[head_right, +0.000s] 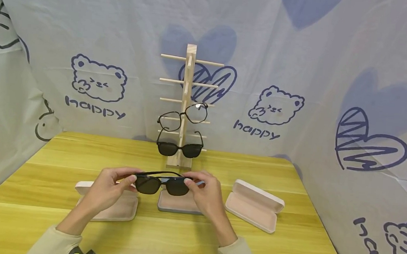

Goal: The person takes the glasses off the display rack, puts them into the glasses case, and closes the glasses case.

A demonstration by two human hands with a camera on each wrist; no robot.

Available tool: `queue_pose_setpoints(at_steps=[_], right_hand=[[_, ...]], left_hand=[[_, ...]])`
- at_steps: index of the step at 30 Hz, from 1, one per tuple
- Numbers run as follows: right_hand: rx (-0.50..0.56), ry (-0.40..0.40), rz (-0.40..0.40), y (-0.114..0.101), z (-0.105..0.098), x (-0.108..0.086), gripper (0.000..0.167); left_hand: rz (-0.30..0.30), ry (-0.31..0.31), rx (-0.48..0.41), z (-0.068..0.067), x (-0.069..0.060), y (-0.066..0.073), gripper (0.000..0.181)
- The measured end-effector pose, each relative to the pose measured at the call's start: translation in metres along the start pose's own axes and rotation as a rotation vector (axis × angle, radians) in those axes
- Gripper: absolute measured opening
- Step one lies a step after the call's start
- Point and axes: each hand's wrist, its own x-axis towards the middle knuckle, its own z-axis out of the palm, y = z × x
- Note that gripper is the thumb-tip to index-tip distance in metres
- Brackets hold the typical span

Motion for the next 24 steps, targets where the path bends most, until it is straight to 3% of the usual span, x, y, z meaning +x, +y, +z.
queue_pose_setpoints(at_steps=[8,12,17,24], right_hand=[[0.051,-0.017,-0.027,0.004,0.001,0.0,0.016],[0.064,-0.037,-0.001,0.004,0.003,-0.001,0.016],[0.071,-0.07,0.047,0.002,0.008,-0.001,0.017],[0.116,-0.142,0.027,0.002,0.019,-0.001,0.019]], left_hand=[[-0.006,-0.018,-0.001,-0.002,-0.001,-0.002,0.027],[-0.014,-0.022,0.016,-0.005,-0.003,-0.003,0.028],[-0.033,-0.036,0.007,-0.011,-0.005,-0.007,0.028],[-0.078,-0.055,-0.022,-0.023,-0.012,-0.013,0.03]])
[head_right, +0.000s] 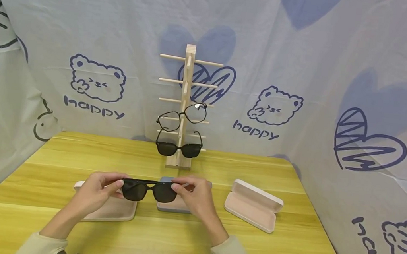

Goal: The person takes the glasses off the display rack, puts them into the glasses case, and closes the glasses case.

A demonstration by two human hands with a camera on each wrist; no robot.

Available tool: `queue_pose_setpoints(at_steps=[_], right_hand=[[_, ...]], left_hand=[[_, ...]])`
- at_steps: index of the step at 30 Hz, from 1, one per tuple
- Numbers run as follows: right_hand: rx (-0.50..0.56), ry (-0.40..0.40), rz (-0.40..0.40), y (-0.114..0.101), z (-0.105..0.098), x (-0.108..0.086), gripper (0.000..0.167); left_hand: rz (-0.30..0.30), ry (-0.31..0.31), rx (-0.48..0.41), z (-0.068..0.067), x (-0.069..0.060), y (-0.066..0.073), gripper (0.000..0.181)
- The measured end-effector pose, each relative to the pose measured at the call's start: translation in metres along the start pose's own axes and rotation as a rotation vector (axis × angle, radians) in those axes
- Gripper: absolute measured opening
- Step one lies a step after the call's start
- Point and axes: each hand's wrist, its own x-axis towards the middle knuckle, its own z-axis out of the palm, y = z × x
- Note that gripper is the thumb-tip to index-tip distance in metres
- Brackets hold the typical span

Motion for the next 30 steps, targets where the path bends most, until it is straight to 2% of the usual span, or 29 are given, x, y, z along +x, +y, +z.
queue_pose_setpoints(at_steps=[9,15,22,26,30], right_hand=[[-0.007,-0.08,-0.013,0.003,0.015,0.001,0.022],[0.003,-0.142,-0.007,0.004,0.025,0.002,0.022],[0.002,-0.167,-0.023,0.006,0.035,0.002,0.02],[-0.011,-0.187,-0.02,0.005,0.041,0.003,0.02],[-0.036,-0.202,-0.002,0.004,0.048,0.005,0.021]], left_hand=[[-0.041,-0.022,0.018,-0.015,-0.011,-0.006,0.029],[-0.027,-0.046,0.03,-0.026,-0.017,-0.013,0.028],[-0.03,-0.103,0.005,-0.037,-0.023,-0.02,0.028],[-0.07,-0.119,0.02,-0.044,-0.026,-0.022,0.029],[-0.106,-0.103,0.053,-0.05,-0.029,-0.025,0.029]])
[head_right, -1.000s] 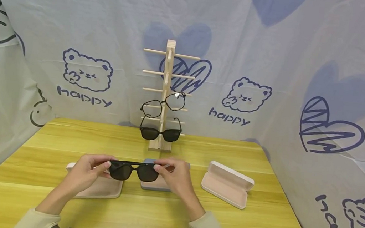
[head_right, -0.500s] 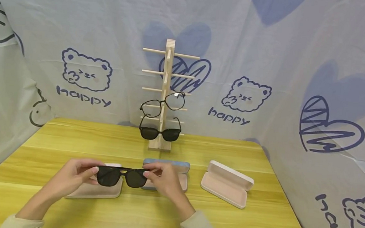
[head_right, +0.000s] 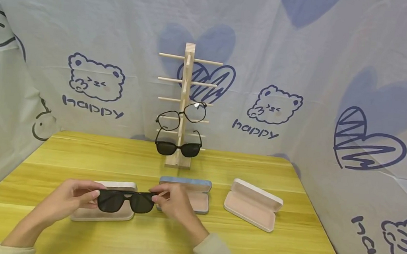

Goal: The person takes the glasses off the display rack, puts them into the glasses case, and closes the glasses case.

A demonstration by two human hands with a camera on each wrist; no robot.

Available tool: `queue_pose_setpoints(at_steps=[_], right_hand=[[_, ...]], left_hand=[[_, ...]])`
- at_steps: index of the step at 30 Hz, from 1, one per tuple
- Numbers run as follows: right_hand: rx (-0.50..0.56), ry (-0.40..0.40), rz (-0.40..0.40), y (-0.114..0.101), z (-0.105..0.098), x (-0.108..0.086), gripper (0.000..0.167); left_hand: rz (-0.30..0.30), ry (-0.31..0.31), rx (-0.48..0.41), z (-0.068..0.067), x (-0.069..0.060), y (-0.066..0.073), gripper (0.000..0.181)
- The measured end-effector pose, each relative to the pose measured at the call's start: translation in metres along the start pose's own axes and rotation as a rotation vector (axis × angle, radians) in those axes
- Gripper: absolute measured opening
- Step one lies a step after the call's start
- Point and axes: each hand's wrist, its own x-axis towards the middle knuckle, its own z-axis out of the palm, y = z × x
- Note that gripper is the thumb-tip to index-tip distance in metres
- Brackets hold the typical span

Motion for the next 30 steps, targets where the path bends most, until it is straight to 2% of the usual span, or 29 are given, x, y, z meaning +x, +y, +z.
queue_pose_setpoints(at_steps=[7,14,20,24,30], right_hand=[[-0.024,-0.021,0.058,0.001,0.013,0.005,0.021],[0.006,-0.009,0.096,0.001,0.026,0.012,0.017],[0.019,0.014,0.121,0.002,0.037,0.016,0.015],[0.03,0.039,0.125,0.004,0.044,0.019,0.013],[0.032,0.041,0.104,0.01,0.053,0.022,0.012]], left_hand=[[-0.021,0.037,0.072,-0.009,-0.003,-0.008,0.029],[-0.048,0.073,0.091,-0.015,-0.006,-0.012,0.029],[-0.1,0.118,0.138,-0.018,-0.01,-0.012,0.028],[-0.125,0.13,0.151,-0.021,-0.011,-0.014,0.029],[-0.129,0.131,0.178,-0.024,-0.01,-0.019,0.026]])
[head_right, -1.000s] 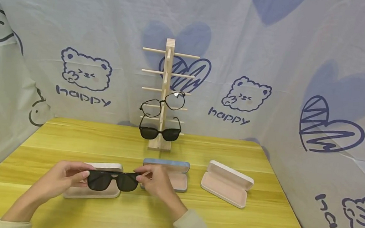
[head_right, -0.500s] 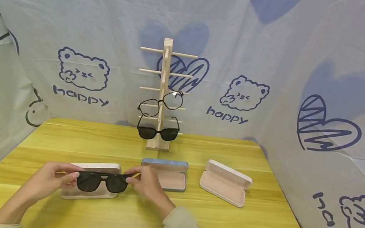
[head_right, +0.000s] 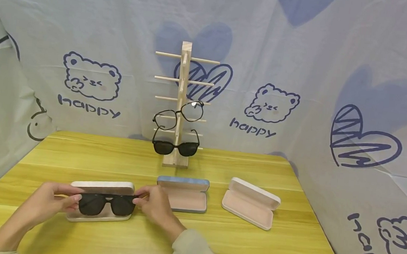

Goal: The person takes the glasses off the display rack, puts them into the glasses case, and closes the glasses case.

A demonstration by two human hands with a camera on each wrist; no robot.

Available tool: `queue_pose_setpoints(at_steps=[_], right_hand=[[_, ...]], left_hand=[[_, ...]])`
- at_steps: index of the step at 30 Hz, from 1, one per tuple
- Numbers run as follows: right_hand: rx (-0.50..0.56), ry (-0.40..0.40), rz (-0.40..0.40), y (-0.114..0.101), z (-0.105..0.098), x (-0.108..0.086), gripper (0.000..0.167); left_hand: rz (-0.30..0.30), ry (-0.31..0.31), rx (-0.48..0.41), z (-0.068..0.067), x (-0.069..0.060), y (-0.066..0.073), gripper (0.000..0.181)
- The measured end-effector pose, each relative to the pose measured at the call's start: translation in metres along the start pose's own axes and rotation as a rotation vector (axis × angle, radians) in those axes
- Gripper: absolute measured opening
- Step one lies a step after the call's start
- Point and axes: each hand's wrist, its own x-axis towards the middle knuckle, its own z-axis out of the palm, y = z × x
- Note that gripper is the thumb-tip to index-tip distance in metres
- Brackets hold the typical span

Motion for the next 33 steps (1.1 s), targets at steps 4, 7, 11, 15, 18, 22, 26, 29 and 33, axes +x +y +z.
queue_pose_setpoints(at_steps=[4,7,11,15,18,22,26,29,33], right_hand=[[-0.031,0.004,-0.015,0.0,0.004,0.002,0.011],[-0.042,0.01,-0.02,-0.002,0.006,0.004,0.011],[-0.071,0.015,-0.028,-0.003,0.009,0.005,0.01],[-0.105,0.016,-0.059,-0.002,0.012,0.006,0.01],[-0.124,0.013,-0.076,-0.001,0.014,0.007,0.01],[-0.134,0.006,-0.073,-0.002,0.016,0.007,0.011],[-0.142,0.007,-0.064,-0.002,0.016,0.009,0.011],[-0.145,0.013,-0.064,-0.002,0.017,0.01,0.011],[-0.149,0.024,-0.062,-0.001,0.017,0.011,0.011]], left_hand=[[-0.032,-0.01,0.02,-0.002,0.001,-0.003,0.025],[-0.064,-0.016,0.027,-0.004,0.002,-0.006,0.026],[-0.095,-0.009,0.04,-0.006,0.004,-0.01,0.026],[-0.11,-0.005,0.073,-0.007,0.006,-0.014,0.026],[-0.104,-0.003,0.108,-0.007,0.007,-0.016,0.025],[-0.091,0.011,0.145,-0.006,0.008,-0.018,0.024],[-0.096,0.014,0.16,-0.006,0.009,-0.019,0.026],[-0.09,0.014,0.171,-0.006,0.01,-0.019,0.026],[-0.074,0.023,0.193,-0.006,0.011,-0.02,0.027]])
